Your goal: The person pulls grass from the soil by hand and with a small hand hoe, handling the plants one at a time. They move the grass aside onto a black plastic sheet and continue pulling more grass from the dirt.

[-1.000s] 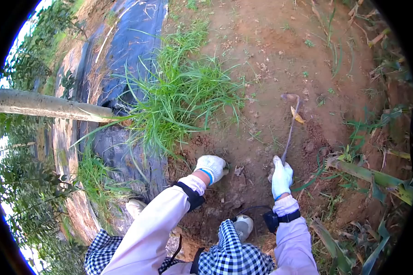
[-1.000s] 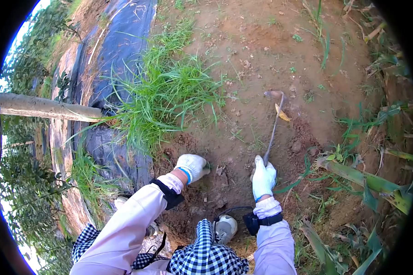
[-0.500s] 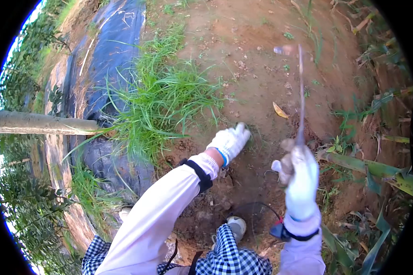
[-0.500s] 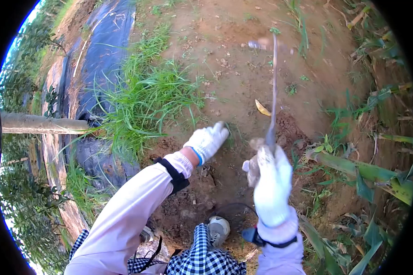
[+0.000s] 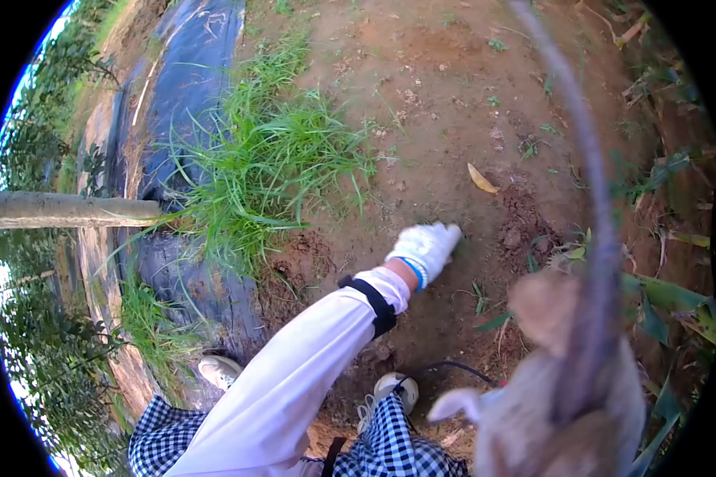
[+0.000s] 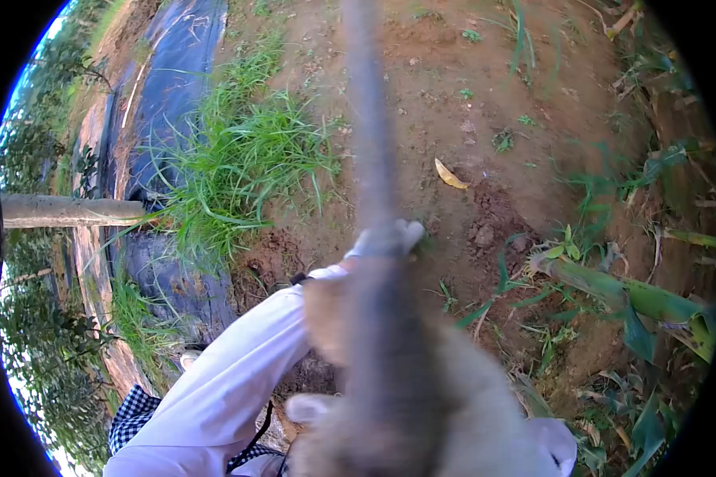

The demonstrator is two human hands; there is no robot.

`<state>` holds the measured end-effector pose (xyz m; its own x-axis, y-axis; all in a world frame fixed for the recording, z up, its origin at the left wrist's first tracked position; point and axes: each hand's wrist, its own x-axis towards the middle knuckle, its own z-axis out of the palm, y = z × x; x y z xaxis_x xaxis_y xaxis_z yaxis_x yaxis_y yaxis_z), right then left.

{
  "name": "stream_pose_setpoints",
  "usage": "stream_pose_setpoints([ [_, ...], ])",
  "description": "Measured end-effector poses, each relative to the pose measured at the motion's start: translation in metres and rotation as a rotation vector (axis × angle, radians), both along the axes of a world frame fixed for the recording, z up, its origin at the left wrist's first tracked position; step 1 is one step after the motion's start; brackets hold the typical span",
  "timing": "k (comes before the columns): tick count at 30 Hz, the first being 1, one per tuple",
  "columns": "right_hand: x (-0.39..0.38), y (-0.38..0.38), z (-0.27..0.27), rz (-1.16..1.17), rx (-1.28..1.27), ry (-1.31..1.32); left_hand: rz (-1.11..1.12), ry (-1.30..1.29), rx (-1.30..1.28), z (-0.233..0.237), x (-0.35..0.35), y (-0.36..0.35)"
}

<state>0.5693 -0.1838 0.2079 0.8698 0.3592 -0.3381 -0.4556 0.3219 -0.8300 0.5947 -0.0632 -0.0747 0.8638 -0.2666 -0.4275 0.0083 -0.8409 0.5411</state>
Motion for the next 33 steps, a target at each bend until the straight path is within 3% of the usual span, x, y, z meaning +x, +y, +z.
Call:
stream_pose_setpoints([
  [2, 0.007, -0.007, -0.005, -0.057, -0.033, -0.031, -0.046, 0.005, -0.215, 0.003, -0.013, 0.005],
  [3, 0.012, -0.009, -0.012, -0.101, -0.075, -0.040, -0.092, 0.083, -0.183, 0.025, -0.012, 0.012],
  [5, 0.025, -0.007, -0.041, -0.199, -0.201, -0.013, 0.003, -0.119, -0.039, 0.017, -0.014, 0.035],
  [7, 0.035, 0.004, -0.086, -0.289, -0.411, 0.057, 0.049, -0.133, 0.228, 0.022, 0.003, 0.070],
  [10, 0.027, 0.000, -0.205, -0.299, -0.609, -0.117, 0.168, -0.110, 0.431, 0.010, 0.019, 0.111],
  [11, 0.027, 0.003, -0.218, -0.199, -0.959, -0.205, 0.209, -0.099, 0.444, 0.000, 0.022, 0.119],
  [14, 0.027, 0.008, -0.260, -0.072, -1.358, -0.217, 0.183, 0.070, 0.476, 0.004, 0.033, 0.122],
  [16, 0.032, 0.012, -0.269, 0.021, -1.567, -0.142, 0.035, 0.159, 0.480, 0.017, 0.043, 0.118],
  [18, 0.038, 0.013, -0.277, 0.080, -1.640, -0.113, -0.086, 0.237, 0.381, 0.035, 0.048, 0.112],
  [19, 0.041, 0.014, -0.278, 0.112, -1.677, -0.096, -0.115, 0.178, 0.272, 0.040, 0.046, 0.105],
  [21, 0.043, 0.017, -0.277, 0.138, -1.687, -0.081, -0.142, -0.064, 0.375, 0.052, 0.051, 0.102],
  [23, 0.047, 0.020, -0.278, 0.145, -1.700, -0.078, 0.090, -0.054, 0.444, 0.003, 0.071, 0.121],
  [24, 0.046, 0.020, -0.280, 0.142, -1.708, -0.075, 0.006, -0.114, 0.539, 0.024, 0.076, 0.124],
  [25, 0.045, 0.019, -0.282, 0.140, -1.715, -0.071, 0.136, -0.062, 0.527, 0.009, 0.085, 0.134],
  [27, 0.045, 0.020, -0.279, 0.131, -1.713, -0.073, 0.162, 0.056, 0.576, 0.009, 0.090, 0.143],
  [31, 0.048, 0.021, -0.278, 0.145, -1.711, -0.051, -0.072, 0.147, 0.537, 0.022, 0.099, 0.138],
  [32, 0.048, 0.021, -0.278, 0.151, -1.707, -0.041, -0.121, 0.090, 0.468, 0.025, 0.097, 0.141],
  [33, 0.049, 0.021, -0.278, 0.157, -1.703, -0.029, -0.151, 0.101, 0.231, 0.050, 0.094, 0.132],
])
